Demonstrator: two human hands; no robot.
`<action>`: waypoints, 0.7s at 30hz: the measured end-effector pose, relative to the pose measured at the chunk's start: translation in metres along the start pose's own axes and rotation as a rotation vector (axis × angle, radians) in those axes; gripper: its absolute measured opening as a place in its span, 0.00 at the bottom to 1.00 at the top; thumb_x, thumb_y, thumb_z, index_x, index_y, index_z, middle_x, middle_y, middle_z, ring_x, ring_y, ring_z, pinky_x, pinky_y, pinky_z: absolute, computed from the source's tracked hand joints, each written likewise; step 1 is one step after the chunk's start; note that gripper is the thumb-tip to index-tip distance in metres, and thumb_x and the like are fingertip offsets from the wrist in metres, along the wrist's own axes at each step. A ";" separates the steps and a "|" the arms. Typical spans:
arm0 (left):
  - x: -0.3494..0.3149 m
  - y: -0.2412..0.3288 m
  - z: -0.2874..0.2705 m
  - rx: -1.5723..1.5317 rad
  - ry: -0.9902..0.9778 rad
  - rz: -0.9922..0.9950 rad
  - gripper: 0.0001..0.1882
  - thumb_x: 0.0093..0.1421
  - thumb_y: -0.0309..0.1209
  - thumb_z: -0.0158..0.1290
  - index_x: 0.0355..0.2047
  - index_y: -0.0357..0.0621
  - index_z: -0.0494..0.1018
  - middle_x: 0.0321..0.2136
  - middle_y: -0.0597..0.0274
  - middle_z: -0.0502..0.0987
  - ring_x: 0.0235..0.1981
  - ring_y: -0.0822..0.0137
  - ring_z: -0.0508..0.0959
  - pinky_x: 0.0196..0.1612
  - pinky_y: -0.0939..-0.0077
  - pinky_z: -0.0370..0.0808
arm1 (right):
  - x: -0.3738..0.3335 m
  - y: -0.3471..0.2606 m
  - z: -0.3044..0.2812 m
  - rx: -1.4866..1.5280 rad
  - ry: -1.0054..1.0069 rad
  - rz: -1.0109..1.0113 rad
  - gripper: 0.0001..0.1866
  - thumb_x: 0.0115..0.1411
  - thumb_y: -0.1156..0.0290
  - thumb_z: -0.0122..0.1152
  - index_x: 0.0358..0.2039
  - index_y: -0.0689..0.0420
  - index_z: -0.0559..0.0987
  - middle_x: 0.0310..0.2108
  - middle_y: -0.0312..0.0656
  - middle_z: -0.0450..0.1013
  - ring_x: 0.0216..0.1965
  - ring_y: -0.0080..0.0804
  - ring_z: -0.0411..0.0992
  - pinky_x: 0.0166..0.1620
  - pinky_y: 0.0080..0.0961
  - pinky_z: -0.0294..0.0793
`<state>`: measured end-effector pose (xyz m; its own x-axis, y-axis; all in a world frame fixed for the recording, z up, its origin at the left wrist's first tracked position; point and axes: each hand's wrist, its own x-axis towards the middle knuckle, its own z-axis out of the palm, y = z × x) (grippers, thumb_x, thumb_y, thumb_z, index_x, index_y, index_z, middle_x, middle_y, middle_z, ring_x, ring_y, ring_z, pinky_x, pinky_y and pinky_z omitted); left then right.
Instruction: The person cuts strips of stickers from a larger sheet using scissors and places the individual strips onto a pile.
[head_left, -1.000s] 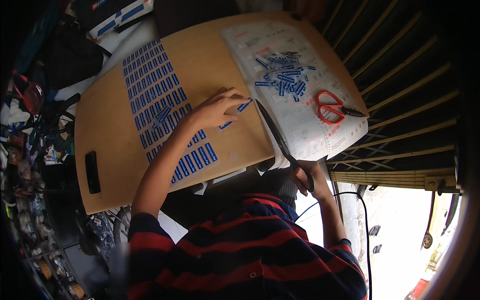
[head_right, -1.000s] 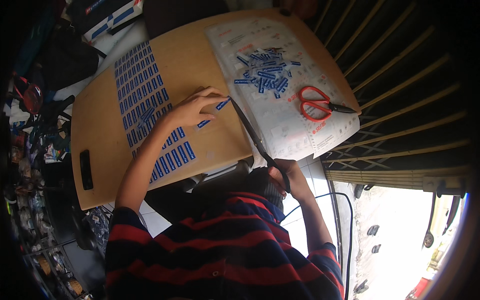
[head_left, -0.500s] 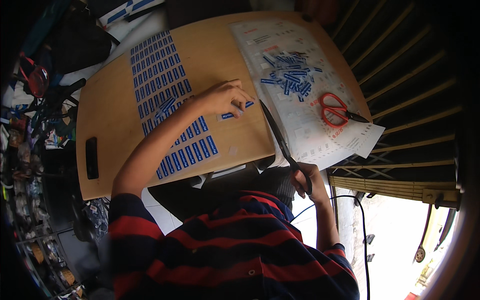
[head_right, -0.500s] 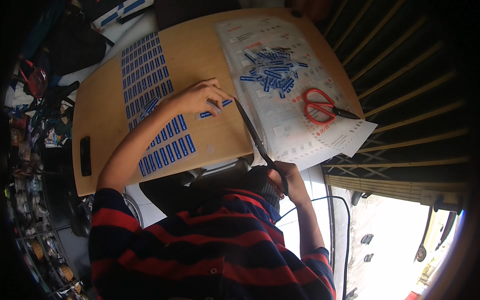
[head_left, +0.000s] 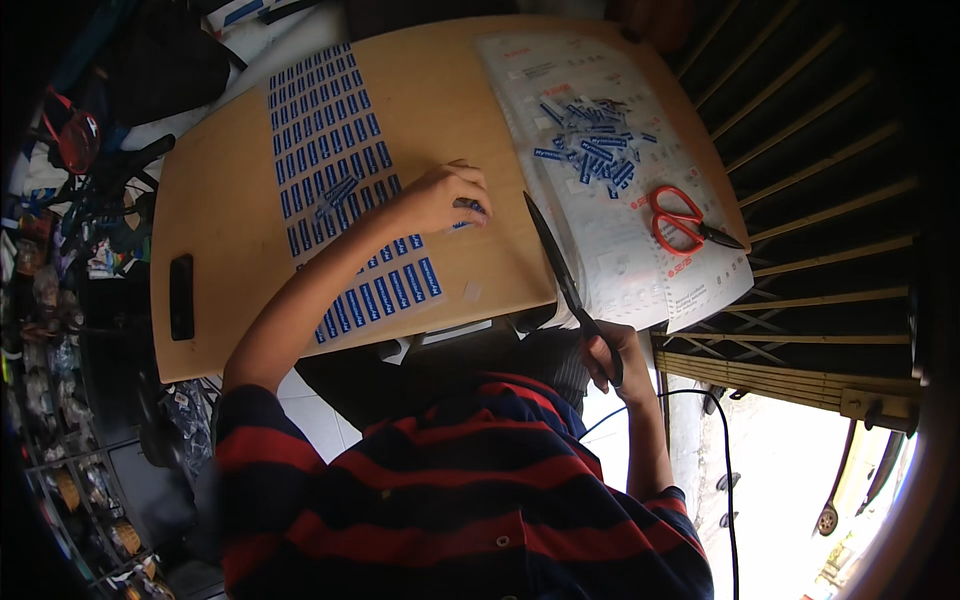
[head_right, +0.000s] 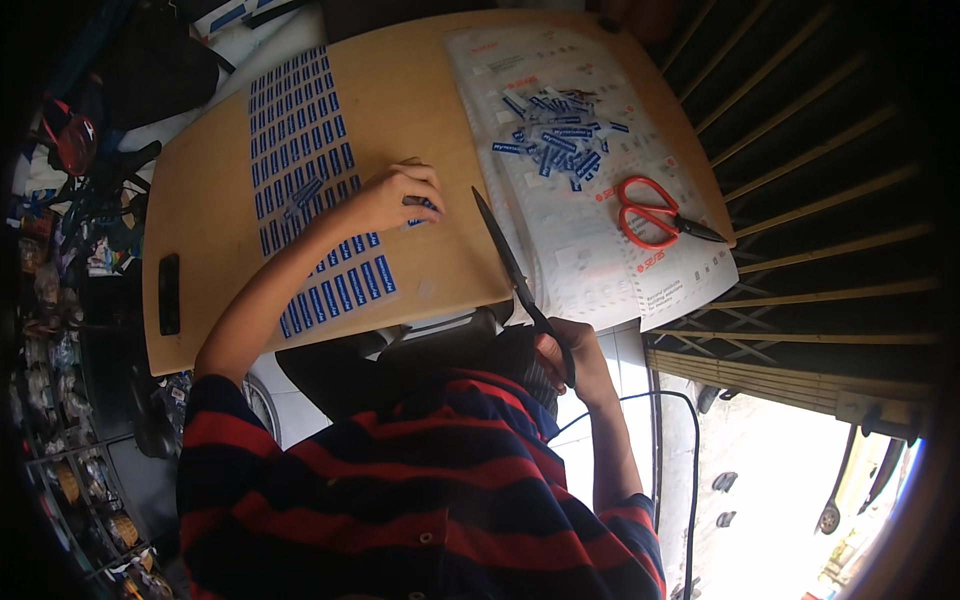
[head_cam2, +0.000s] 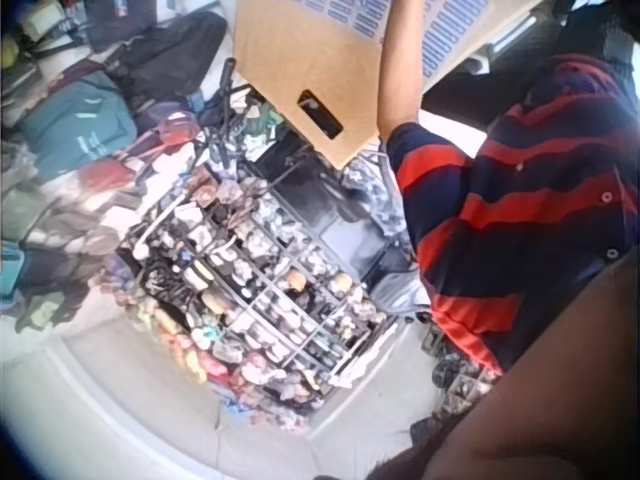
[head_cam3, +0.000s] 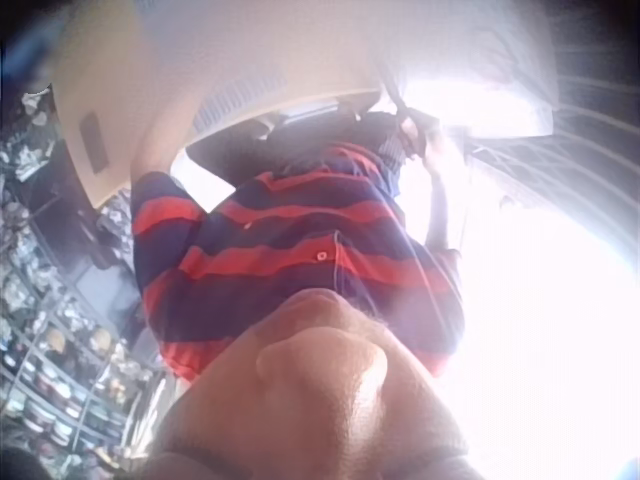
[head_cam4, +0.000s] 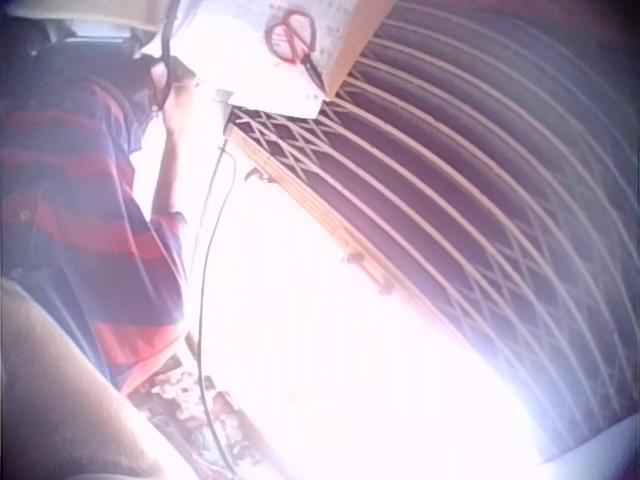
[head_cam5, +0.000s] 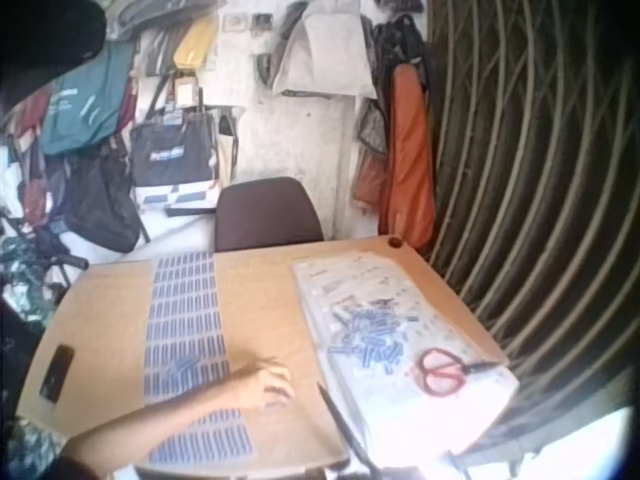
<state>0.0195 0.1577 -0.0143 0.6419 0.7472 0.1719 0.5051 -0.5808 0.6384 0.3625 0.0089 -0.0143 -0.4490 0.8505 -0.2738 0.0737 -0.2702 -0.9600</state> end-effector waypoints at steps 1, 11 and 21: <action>-0.002 0.005 -0.001 -0.047 0.014 -0.033 0.10 0.50 0.24 0.65 0.34 0.39 0.83 0.35 0.63 0.80 0.40 0.61 0.76 0.44 0.69 0.74 | -0.001 0.000 0.000 0.001 0.002 0.004 0.33 0.60 0.38 0.60 0.23 0.60 0.73 0.11 0.31 0.63 0.08 0.15 0.60 0.11 0.14 0.54; -0.007 0.015 -0.006 0.034 -0.146 -0.144 0.32 0.47 0.20 0.66 0.55 0.47 0.76 0.51 0.60 0.73 0.51 0.58 0.76 0.51 0.64 0.76 | 0.002 -0.001 0.001 -0.008 0.003 0.030 0.32 0.60 0.38 0.60 0.24 0.60 0.73 0.11 0.31 0.63 0.08 0.15 0.59 0.11 0.14 0.53; -0.014 0.015 -0.012 0.064 -0.067 -0.223 0.34 0.45 0.24 0.68 0.56 0.48 0.76 0.48 0.59 0.74 0.50 0.58 0.75 0.55 0.62 0.74 | 0.000 0.002 0.000 -0.019 -0.004 0.021 0.32 0.61 0.39 0.60 0.24 0.60 0.73 0.11 0.31 0.63 0.08 0.15 0.59 0.11 0.14 0.53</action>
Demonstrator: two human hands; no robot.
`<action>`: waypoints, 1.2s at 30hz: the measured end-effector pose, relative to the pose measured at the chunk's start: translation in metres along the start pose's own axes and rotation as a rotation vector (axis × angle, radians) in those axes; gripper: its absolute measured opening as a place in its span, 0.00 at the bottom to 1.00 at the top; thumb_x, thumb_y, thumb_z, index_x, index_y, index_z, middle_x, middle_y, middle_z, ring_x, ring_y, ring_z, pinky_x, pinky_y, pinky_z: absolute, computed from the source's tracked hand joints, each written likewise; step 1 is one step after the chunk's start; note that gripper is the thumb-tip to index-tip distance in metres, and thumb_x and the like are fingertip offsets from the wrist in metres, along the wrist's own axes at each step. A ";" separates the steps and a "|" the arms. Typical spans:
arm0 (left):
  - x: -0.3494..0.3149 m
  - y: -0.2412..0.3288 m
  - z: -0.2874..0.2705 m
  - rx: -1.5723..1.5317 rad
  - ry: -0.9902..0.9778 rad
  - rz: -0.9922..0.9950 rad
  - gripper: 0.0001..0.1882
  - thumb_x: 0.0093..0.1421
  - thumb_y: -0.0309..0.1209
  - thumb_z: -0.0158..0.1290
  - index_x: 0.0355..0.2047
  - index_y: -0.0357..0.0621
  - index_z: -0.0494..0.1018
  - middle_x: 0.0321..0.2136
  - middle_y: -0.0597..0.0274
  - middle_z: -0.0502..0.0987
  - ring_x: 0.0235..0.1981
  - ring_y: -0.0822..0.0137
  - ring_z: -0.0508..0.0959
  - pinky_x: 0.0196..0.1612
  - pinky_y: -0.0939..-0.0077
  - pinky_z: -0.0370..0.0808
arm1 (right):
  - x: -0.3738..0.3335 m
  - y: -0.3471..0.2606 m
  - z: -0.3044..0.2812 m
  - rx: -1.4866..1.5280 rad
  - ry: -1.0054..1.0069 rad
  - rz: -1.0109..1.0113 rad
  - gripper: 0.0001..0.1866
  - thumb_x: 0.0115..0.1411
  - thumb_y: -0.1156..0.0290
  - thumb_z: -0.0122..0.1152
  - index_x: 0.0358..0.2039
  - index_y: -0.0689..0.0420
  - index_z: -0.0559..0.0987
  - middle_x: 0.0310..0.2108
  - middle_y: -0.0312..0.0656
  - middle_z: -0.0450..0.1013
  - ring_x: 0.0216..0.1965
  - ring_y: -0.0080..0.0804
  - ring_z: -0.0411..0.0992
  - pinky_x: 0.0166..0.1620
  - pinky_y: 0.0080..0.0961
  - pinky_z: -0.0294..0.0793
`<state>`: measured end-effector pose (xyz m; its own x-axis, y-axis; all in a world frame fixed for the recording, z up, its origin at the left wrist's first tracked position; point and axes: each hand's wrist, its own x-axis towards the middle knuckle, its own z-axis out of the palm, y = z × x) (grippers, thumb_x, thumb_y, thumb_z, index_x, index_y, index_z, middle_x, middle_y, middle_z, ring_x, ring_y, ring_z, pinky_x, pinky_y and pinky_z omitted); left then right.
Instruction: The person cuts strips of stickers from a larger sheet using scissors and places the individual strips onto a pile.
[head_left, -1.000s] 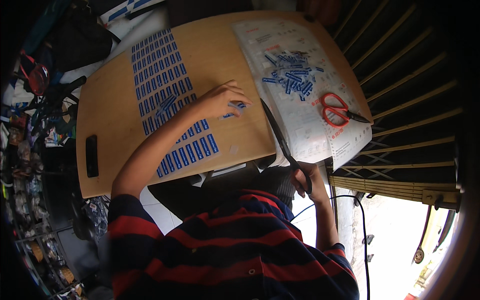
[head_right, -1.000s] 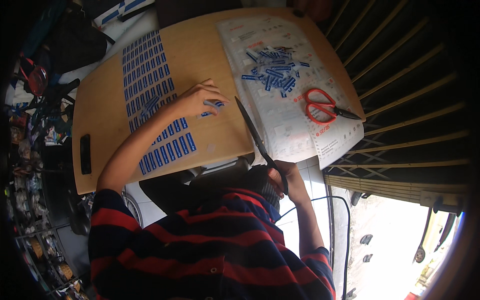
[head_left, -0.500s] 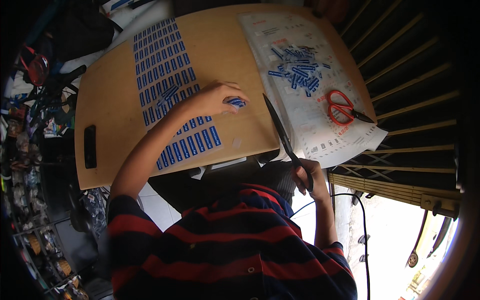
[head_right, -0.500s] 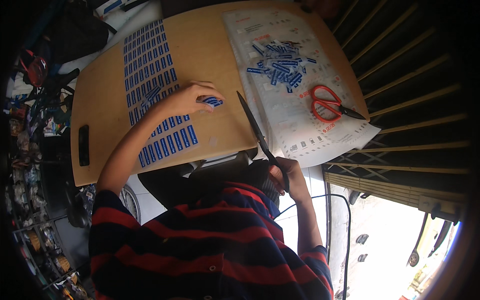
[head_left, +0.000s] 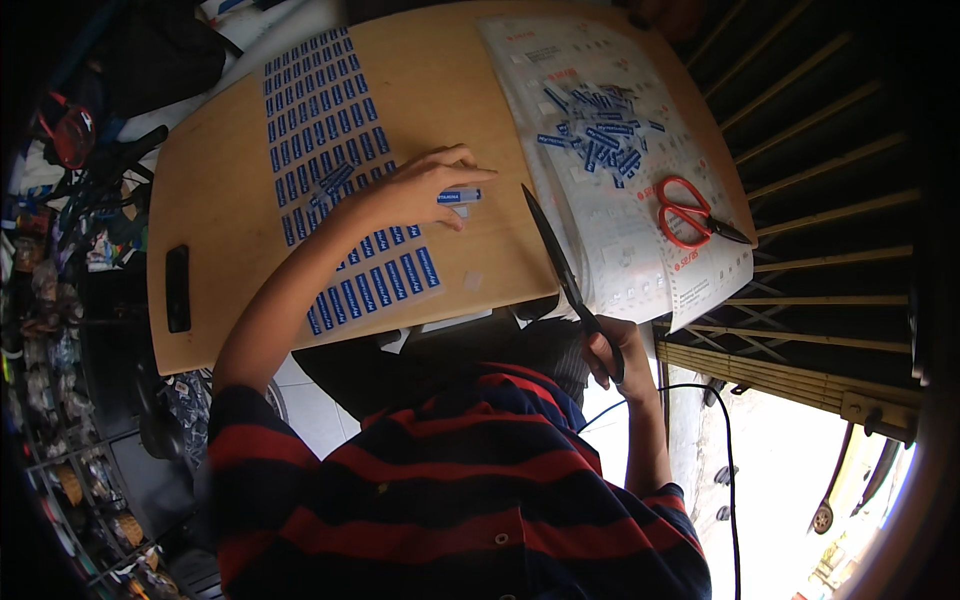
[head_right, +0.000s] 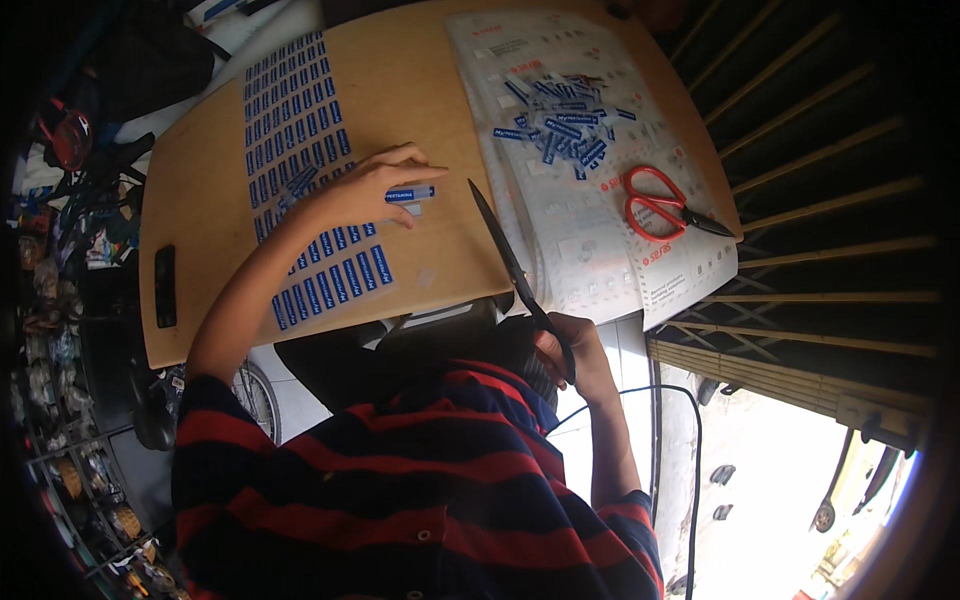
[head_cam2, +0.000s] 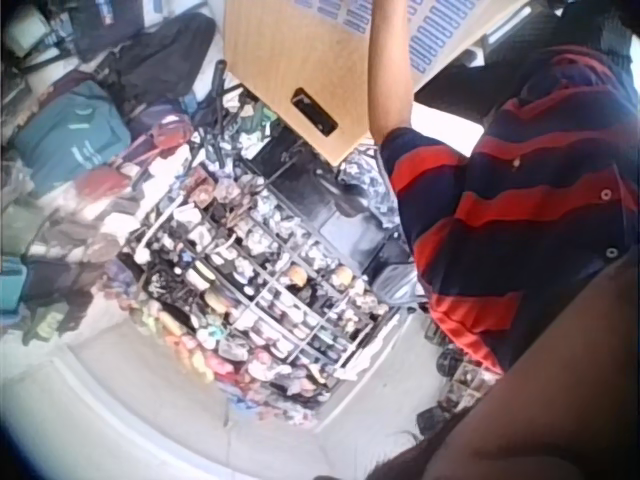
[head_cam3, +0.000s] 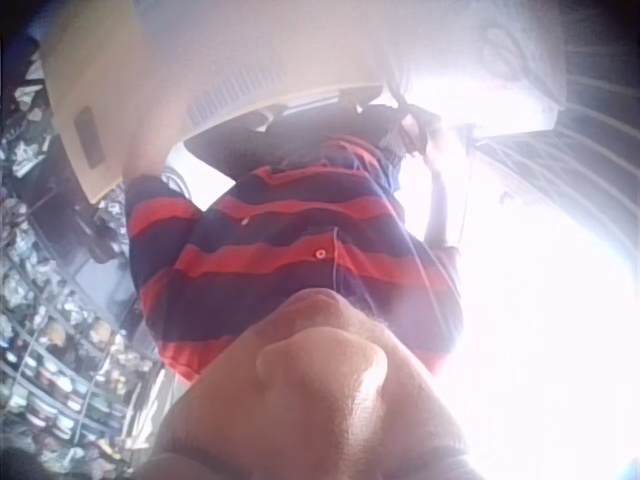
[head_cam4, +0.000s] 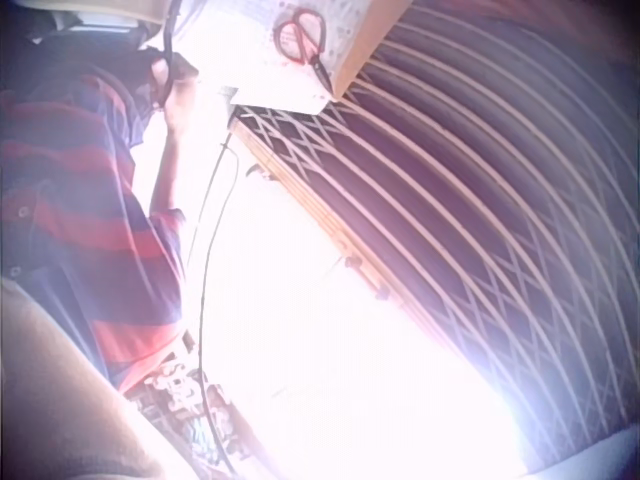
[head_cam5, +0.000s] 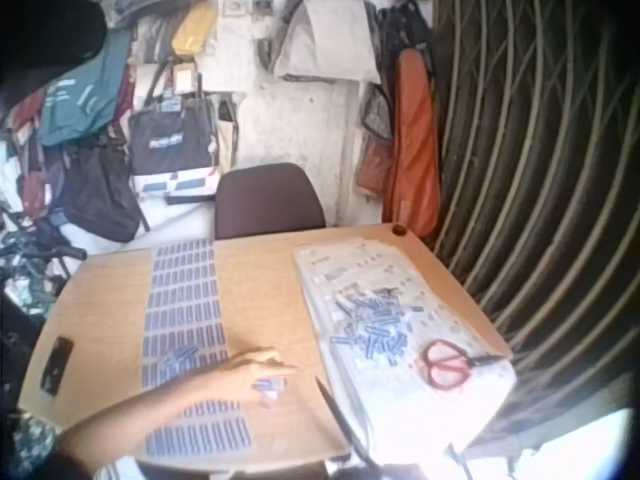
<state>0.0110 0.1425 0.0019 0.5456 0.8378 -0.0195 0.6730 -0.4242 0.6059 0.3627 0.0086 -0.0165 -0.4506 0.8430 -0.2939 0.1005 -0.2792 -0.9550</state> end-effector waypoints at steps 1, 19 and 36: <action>-0.004 0.003 -0.001 0.010 0.056 -0.011 0.33 0.45 0.24 0.68 0.55 0.48 0.76 0.47 0.59 0.74 0.49 0.58 0.76 0.54 0.62 0.74 | 0.001 0.000 -0.001 0.003 -0.005 -0.003 0.32 0.61 0.39 0.60 0.24 0.60 0.73 0.11 0.31 0.63 0.08 0.15 0.59 0.11 0.14 0.53; -0.029 0.021 0.016 0.063 0.122 -0.116 0.13 0.56 0.20 0.58 0.42 0.38 0.73 0.43 0.55 0.76 0.51 0.56 0.76 0.54 0.62 0.72 | 0.008 0.005 0.004 -0.001 -0.004 0.011 0.32 0.61 0.39 0.61 0.22 0.60 0.72 0.11 0.31 0.63 0.08 0.15 0.60 0.11 0.14 0.54; -0.034 0.024 0.020 -0.051 0.121 -0.195 0.09 0.59 0.21 0.57 0.40 0.39 0.72 0.37 0.57 0.76 0.45 0.56 0.76 0.49 0.60 0.71 | 0.010 0.006 0.008 -0.007 -0.014 0.007 0.32 0.61 0.39 0.60 0.24 0.61 0.73 0.11 0.31 0.62 0.08 0.15 0.59 0.11 0.14 0.53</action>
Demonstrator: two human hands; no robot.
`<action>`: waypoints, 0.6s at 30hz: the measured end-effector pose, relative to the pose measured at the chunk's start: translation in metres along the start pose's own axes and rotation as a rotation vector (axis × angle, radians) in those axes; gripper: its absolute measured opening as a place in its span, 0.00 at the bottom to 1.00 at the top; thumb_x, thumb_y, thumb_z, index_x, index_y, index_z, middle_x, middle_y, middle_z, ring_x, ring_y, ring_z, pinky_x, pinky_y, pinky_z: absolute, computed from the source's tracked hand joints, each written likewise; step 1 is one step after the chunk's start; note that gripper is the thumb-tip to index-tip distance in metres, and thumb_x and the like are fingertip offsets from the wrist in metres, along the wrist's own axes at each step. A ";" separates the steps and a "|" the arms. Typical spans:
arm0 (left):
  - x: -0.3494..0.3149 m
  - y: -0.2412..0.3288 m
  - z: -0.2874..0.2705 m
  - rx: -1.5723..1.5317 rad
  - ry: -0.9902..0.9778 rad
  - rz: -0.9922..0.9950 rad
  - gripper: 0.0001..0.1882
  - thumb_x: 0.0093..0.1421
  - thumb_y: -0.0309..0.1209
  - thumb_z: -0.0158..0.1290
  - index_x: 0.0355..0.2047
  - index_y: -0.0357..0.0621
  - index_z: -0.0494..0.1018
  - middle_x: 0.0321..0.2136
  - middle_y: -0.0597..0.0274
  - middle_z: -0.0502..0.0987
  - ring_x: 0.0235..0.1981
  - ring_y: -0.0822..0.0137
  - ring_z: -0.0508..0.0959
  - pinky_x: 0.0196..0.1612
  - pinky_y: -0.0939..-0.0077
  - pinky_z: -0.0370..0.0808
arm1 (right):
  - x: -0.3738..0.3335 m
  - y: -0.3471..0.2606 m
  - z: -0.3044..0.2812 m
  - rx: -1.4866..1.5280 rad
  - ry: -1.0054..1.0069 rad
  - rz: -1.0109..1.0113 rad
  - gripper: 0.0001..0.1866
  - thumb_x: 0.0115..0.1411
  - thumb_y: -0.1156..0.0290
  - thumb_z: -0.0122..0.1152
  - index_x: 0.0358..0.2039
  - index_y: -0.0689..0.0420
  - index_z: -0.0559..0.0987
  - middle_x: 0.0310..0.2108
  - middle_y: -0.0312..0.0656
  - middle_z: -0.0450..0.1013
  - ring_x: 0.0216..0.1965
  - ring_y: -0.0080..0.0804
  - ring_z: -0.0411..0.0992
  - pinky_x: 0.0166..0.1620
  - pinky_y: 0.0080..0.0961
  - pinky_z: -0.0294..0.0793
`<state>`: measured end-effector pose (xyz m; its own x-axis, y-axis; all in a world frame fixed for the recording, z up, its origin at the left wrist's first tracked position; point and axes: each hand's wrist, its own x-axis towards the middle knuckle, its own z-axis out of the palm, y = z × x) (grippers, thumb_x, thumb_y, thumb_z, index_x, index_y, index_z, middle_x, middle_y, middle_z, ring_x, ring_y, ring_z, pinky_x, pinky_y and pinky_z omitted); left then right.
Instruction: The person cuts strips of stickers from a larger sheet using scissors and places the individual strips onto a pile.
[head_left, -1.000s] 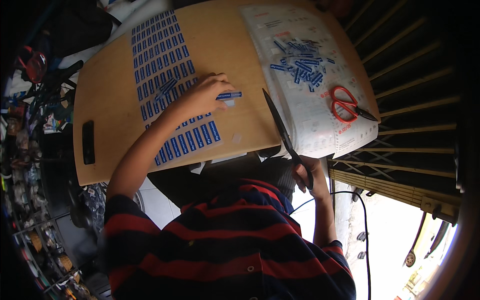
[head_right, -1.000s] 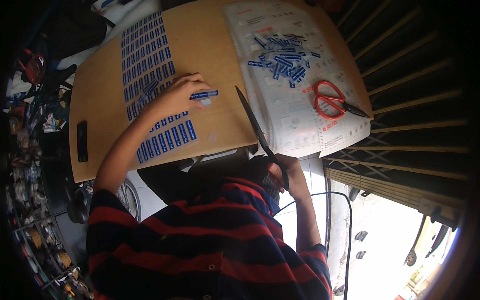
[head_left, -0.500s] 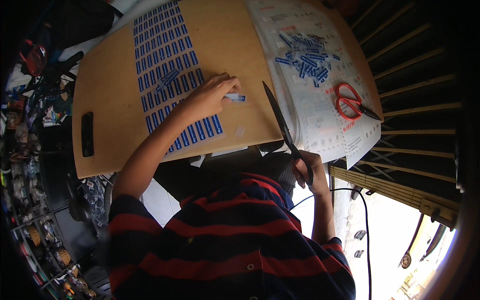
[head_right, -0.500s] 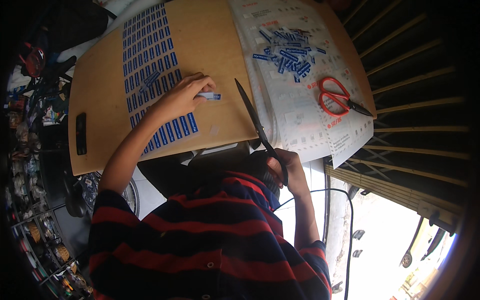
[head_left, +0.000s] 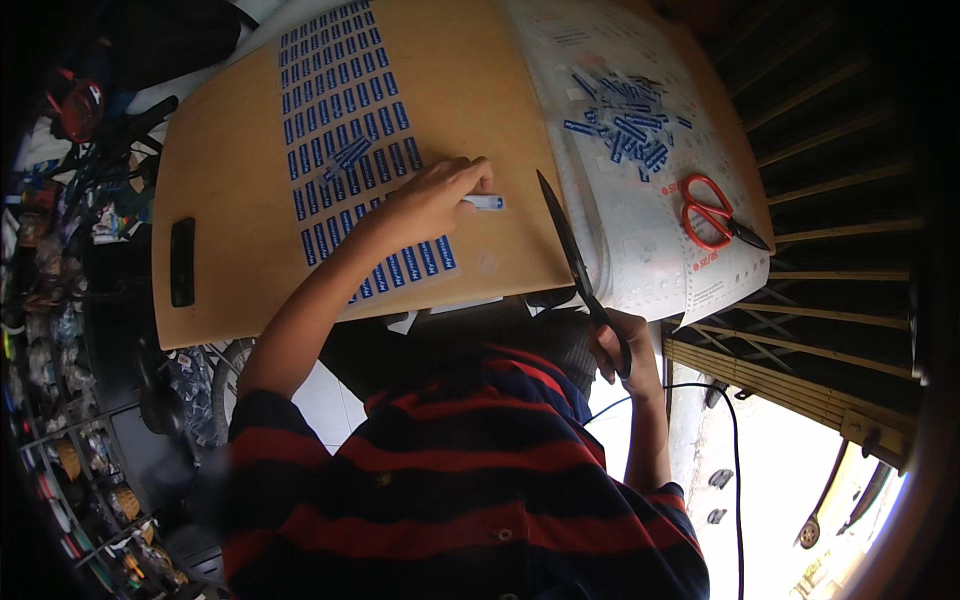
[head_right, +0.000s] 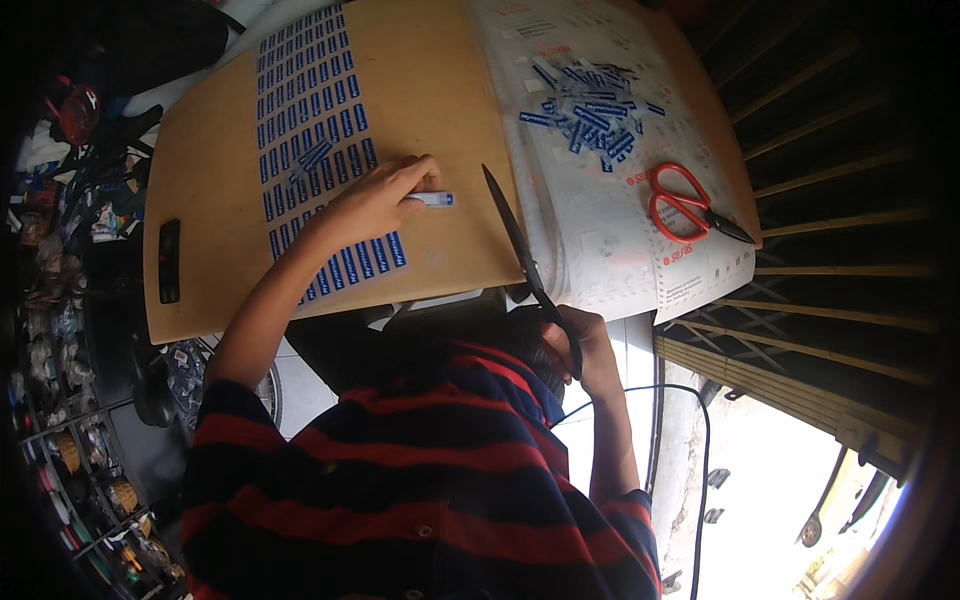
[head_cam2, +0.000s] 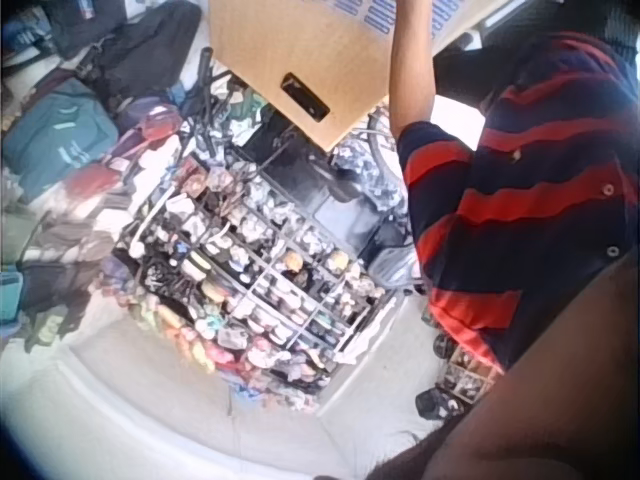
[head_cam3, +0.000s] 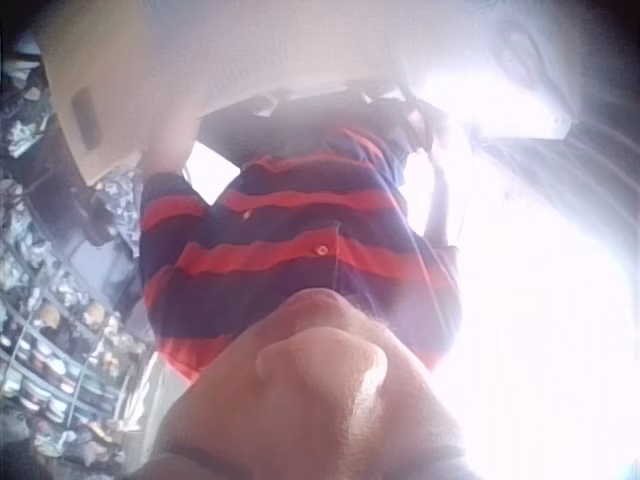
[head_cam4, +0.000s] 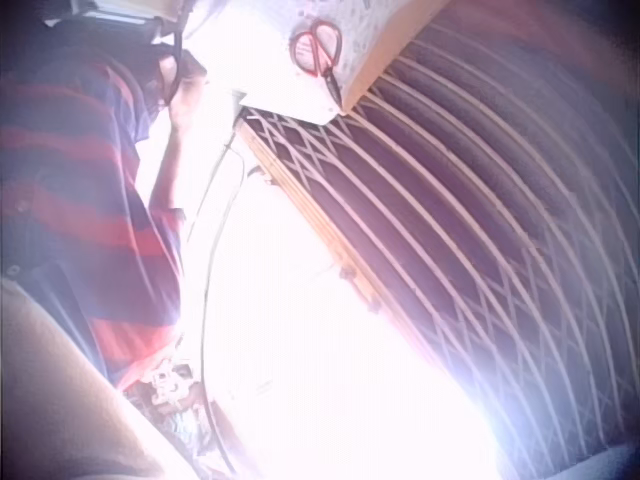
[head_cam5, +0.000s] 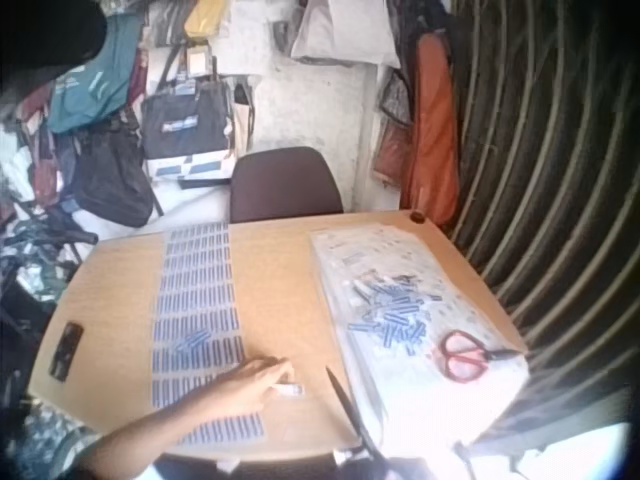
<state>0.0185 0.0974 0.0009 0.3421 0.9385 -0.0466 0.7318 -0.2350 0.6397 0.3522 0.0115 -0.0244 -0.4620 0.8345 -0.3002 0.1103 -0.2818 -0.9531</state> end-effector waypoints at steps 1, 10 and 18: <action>-0.001 0.000 0.000 -0.052 0.023 -0.035 0.09 0.59 0.21 0.57 0.39 0.39 0.72 0.36 0.57 0.77 0.43 0.56 0.76 0.48 0.61 0.72 | -0.001 0.000 0.001 0.000 0.002 -0.007 0.32 0.61 0.39 0.59 0.24 0.61 0.73 0.11 0.31 0.62 0.08 0.15 0.59 0.11 0.14 0.53; -0.025 -0.040 -0.080 -0.093 -0.012 -0.268 0.09 0.55 0.28 0.64 0.36 0.39 0.79 0.34 0.60 0.80 0.37 0.68 0.78 0.39 0.70 0.76 | -0.002 0.005 -0.004 -0.012 -0.004 0.002 0.32 0.62 0.40 0.60 0.22 0.60 0.72 0.11 0.31 0.62 0.08 0.15 0.59 0.11 0.15 0.53; -0.039 -0.103 -0.074 0.233 0.299 -0.404 0.30 0.48 0.34 0.70 0.52 0.48 0.76 0.42 0.60 0.79 0.57 0.59 0.73 0.65 0.50 0.56 | 0.002 0.002 0.004 -0.014 -0.027 0.044 0.32 0.61 0.40 0.61 0.22 0.60 0.72 0.11 0.32 0.63 0.08 0.16 0.60 0.11 0.15 0.54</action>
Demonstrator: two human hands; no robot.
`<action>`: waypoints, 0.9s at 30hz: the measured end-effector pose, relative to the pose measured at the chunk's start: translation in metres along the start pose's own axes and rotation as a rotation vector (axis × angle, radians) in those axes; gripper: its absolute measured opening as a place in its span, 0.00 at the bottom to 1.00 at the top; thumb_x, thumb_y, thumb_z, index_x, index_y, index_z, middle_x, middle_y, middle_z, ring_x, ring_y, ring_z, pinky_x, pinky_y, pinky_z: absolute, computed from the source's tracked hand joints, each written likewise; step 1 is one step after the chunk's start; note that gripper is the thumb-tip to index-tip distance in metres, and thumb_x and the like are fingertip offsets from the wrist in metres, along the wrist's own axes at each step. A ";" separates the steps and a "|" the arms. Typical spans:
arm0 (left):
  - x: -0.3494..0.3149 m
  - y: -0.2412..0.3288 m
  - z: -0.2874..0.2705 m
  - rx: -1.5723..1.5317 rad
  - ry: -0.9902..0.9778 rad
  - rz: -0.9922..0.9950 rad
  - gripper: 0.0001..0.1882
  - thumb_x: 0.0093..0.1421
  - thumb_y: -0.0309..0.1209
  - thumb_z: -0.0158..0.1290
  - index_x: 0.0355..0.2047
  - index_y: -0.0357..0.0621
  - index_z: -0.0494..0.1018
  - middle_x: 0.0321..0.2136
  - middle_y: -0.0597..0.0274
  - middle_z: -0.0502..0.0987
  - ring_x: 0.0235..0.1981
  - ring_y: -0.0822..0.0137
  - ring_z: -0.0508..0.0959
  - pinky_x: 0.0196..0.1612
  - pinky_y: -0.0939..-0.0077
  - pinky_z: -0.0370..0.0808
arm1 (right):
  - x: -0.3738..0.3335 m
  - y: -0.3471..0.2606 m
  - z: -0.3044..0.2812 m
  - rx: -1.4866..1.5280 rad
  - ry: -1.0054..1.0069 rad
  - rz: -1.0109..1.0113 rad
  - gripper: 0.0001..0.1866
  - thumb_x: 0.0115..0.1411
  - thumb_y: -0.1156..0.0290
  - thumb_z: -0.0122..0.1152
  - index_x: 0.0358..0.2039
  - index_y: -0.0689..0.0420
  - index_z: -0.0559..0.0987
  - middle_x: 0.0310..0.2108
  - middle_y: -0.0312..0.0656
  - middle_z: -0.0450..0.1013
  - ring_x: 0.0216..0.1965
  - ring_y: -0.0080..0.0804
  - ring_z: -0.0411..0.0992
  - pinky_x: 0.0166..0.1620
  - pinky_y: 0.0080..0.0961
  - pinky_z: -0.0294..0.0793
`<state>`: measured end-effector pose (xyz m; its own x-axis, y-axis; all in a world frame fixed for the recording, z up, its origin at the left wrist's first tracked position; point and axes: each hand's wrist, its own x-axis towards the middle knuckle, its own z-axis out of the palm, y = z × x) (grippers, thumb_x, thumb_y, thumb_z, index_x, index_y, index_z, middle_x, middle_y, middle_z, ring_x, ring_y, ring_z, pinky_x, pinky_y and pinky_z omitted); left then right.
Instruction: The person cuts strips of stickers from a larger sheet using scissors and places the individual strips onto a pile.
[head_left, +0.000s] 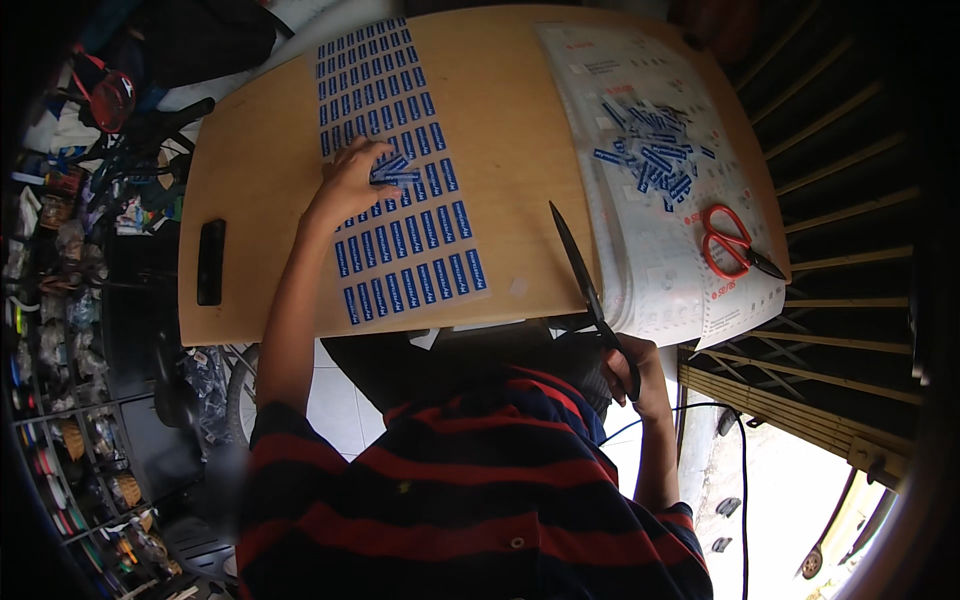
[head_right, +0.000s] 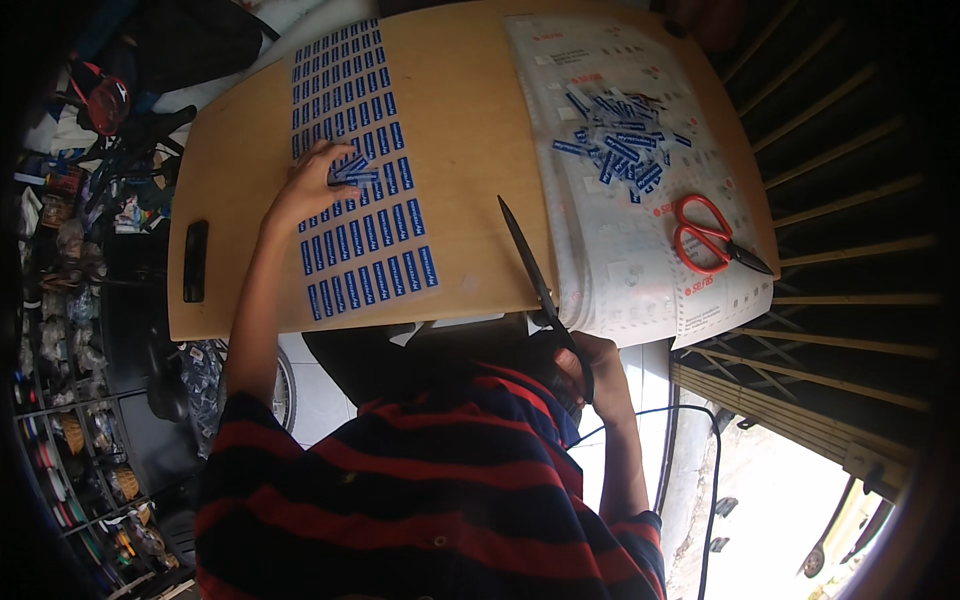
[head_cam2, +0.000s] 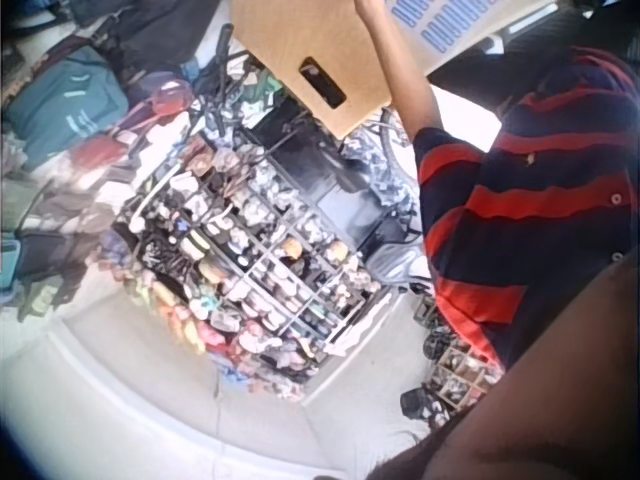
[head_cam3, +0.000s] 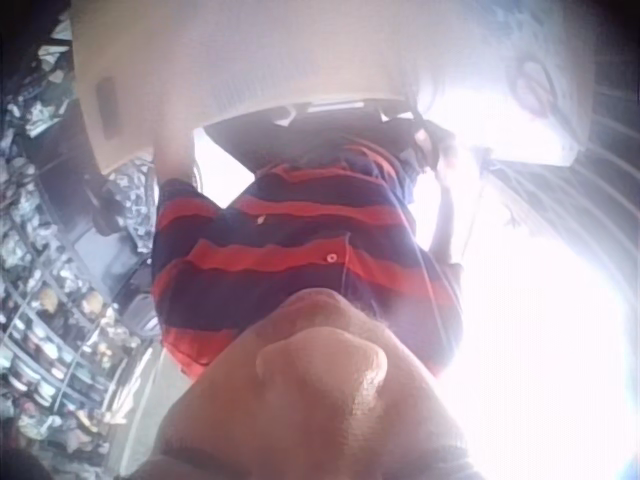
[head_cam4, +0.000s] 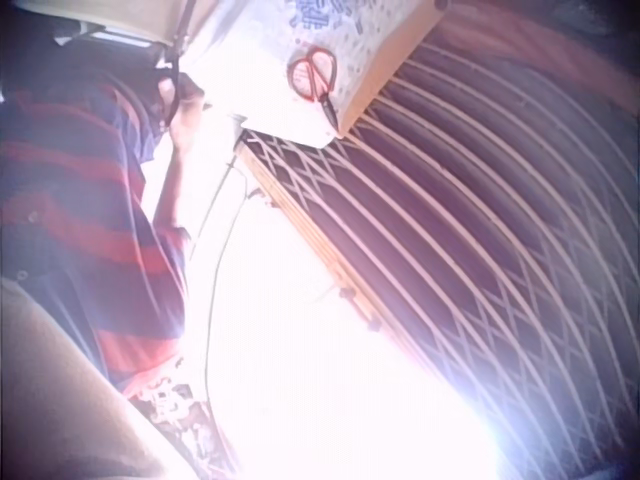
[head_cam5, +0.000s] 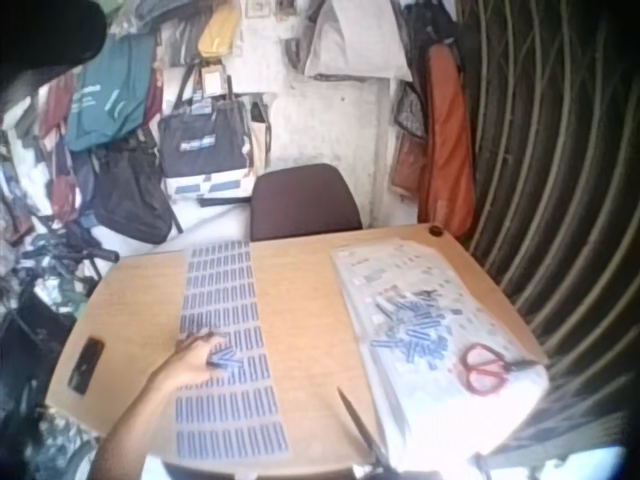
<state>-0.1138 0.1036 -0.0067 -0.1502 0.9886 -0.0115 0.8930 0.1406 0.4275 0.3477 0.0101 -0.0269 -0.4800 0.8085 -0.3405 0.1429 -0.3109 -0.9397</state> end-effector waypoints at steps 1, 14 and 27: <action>0.002 0.000 -0.003 0.016 -0.040 -0.036 0.28 0.48 0.34 0.70 0.51 0.47 0.76 0.42 0.59 0.79 0.56 0.59 0.74 0.64 0.50 0.57 | 0.000 0.000 0.001 -0.003 0.002 0.004 0.32 0.60 0.39 0.62 0.22 0.60 0.72 0.11 0.32 0.63 0.08 0.16 0.60 0.11 0.15 0.54; -0.013 0.029 -0.001 -0.119 -0.107 -0.068 0.10 0.60 0.24 0.59 0.41 0.39 0.73 0.39 0.54 0.81 0.44 0.58 0.81 0.49 0.61 0.74 | -0.006 0.002 0.019 0.007 -0.042 0.002 0.30 0.57 0.43 0.67 0.27 0.63 0.74 0.13 0.33 0.67 0.11 0.18 0.65 0.14 0.16 0.59; -0.016 0.046 0.005 -0.004 -0.086 -0.121 0.13 0.61 0.24 0.58 0.45 0.39 0.71 0.37 0.52 0.82 0.40 0.58 0.83 0.43 0.62 0.78 | -0.025 0.017 0.015 -0.241 0.207 -0.339 0.24 0.41 0.64 0.82 0.33 0.64 0.79 0.21 0.40 0.76 0.20 0.26 0.74 0.26 0.24 0.71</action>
<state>-0.0683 0.0946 0.0087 -0.2194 0.9655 -0.1404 0.8690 0.2588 0.4217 0.3489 -0.0230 -0.0343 -0.3551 0.9348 0.0111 0.2165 0.0937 -0.9718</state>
